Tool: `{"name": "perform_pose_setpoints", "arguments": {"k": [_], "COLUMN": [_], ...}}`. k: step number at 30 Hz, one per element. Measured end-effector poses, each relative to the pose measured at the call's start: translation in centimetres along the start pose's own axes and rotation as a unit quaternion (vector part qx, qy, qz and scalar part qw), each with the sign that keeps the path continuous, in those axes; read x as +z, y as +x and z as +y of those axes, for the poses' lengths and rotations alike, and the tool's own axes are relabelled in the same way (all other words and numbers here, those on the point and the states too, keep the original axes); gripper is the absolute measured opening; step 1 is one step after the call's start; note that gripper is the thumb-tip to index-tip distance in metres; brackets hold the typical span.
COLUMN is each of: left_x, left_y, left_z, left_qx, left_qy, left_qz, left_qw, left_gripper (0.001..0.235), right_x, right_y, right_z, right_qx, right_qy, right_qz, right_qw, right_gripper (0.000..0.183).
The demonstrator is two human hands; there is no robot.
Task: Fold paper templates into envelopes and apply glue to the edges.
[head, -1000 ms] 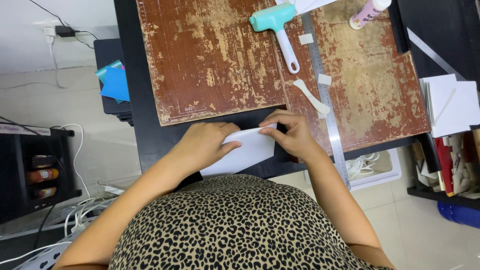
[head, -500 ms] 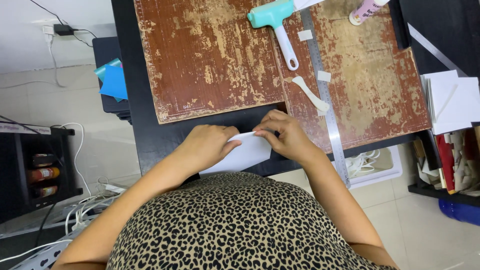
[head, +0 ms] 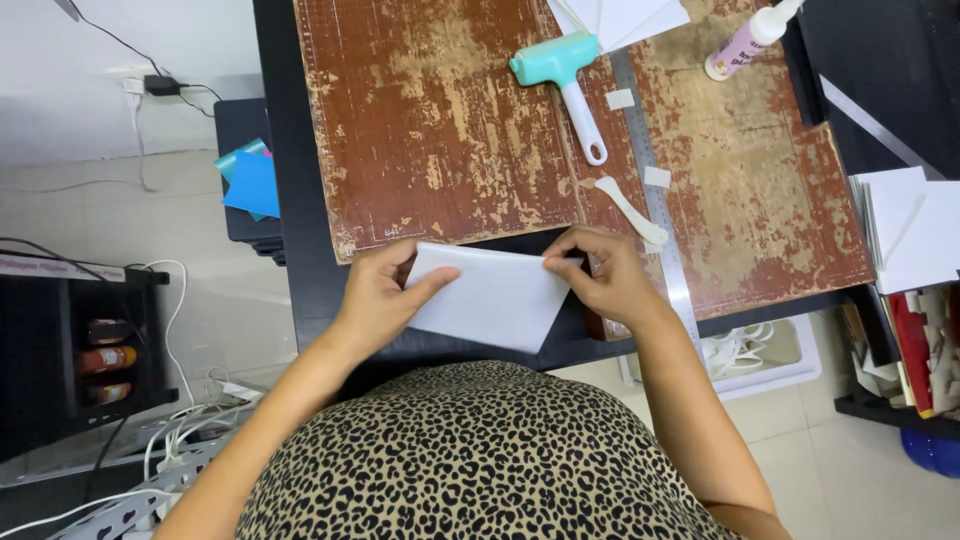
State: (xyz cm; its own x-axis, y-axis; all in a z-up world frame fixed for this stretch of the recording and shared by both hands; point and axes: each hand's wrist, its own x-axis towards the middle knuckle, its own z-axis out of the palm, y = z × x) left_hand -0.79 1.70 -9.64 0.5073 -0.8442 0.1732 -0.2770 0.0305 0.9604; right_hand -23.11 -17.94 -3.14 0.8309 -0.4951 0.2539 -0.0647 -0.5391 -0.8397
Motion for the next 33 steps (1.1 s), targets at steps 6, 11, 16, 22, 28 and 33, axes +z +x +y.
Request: {"name": "perform_pose_setpoints", "arguments": {"k": [6,11,16,22,28,33], "left_x": [0.2,0.7,0.5,0.5,0.8,1.4], "left_y": [0.3,0.2,0.1,-0.3,-0.2,-0.7], "left_z": [4.3,5.1,4.5,3.0,3.0,2.8], "left_qx": [0.037,0.045,0.045,0.028,0.018,-0.037], "left_qy": [0.008,0.006,0.019,0.030,0.031,0.005], "left_qz": [0.006,0.001,0.002,-0.004,-0.008,-0.042], "left_qw": [0.999,0.999,0.999,0.999,0.999,0.998], "left_gripper": [0.030,0.036,0.040,0.044,0.044,0.034], "right_x": [3.8,7.7,9.3,9.4,8.3,8.2], "right_y": [2.3,2.7,3.0,3.1,3.8,4.1], "right_z": [-5.0,-4.9,-4.6,-4.6,-5.8,-4.9], "right_qx": [-0.071,-0.077,-0.067,-0.074,-0.082,-0.044], "right_qy": [0.020,0.029,0.032,-0.019,0.006,0.092], "right_qz": [0.017,0.065,0.097,0.062,0.011,-0.016], "right_qw": [0.997,0.994,0.992,0.995,0.997,0.995], "right_gripper": [0.023,0.018,0.011,0.007,0.012,0.011]}}
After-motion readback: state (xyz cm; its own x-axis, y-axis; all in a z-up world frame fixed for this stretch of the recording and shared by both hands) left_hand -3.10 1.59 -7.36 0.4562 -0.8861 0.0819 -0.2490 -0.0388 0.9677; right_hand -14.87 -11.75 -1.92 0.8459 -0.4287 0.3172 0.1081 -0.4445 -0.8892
